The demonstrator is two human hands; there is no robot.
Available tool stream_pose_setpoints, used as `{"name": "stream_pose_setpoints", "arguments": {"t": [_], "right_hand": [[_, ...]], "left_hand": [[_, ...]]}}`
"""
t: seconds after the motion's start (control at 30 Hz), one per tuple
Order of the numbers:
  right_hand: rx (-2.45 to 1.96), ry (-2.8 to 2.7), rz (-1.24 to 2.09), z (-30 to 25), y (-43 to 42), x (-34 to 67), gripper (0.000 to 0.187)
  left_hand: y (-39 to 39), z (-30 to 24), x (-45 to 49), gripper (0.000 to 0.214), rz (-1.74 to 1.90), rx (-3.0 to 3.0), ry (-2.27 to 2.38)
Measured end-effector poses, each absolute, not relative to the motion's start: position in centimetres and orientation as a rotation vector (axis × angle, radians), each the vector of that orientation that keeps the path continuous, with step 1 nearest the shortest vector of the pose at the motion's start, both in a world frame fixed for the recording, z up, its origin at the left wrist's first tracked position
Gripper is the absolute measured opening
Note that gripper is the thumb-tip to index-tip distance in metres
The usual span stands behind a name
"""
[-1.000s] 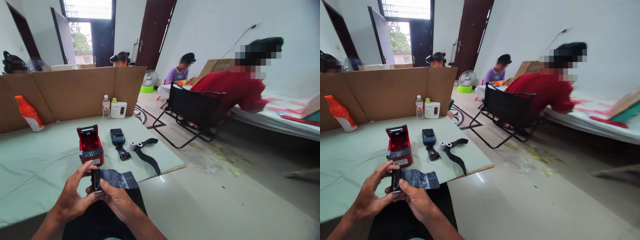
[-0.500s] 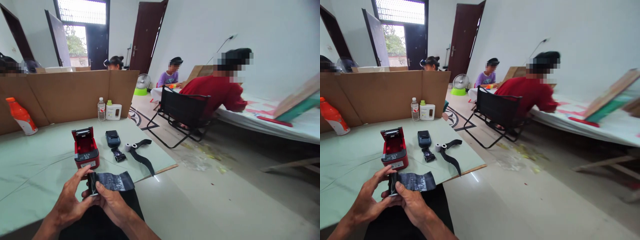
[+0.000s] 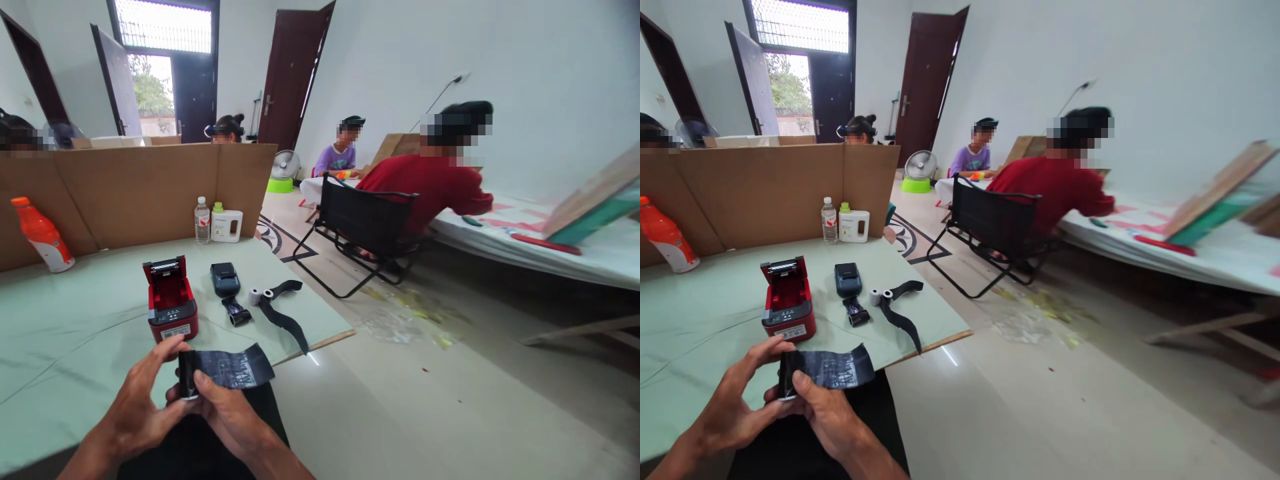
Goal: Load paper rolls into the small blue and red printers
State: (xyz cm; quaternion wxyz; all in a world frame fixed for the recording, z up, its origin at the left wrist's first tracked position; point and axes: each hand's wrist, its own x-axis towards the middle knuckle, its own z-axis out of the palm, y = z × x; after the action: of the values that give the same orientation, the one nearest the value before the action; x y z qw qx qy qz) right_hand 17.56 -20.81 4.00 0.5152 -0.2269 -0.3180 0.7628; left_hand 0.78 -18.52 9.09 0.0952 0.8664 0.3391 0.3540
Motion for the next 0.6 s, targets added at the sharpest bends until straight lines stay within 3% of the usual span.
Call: {"name": "stream_pose_setpoints", "arguments": {"t": [0.13,0.33,0.6], "right_hand": [[-0.381,-0.668,1.97,5.2,-21.2,17.7,0.057],[-0.437,-0.698,1.844,5.5,-21.6,17.6,0.05],[-0.463,-0.737,1.814,6.0,-21.8,17.6,0.054]], "left_hand": [[-19.1,9.1,0.9,0.073,1.167,2.471,1.065],[-19.2,10.9,1.2,0.064,1.067,2.75,0.937],[-19.0,11.1,0.9,0.073,1.054,2.709,0.933]]}}
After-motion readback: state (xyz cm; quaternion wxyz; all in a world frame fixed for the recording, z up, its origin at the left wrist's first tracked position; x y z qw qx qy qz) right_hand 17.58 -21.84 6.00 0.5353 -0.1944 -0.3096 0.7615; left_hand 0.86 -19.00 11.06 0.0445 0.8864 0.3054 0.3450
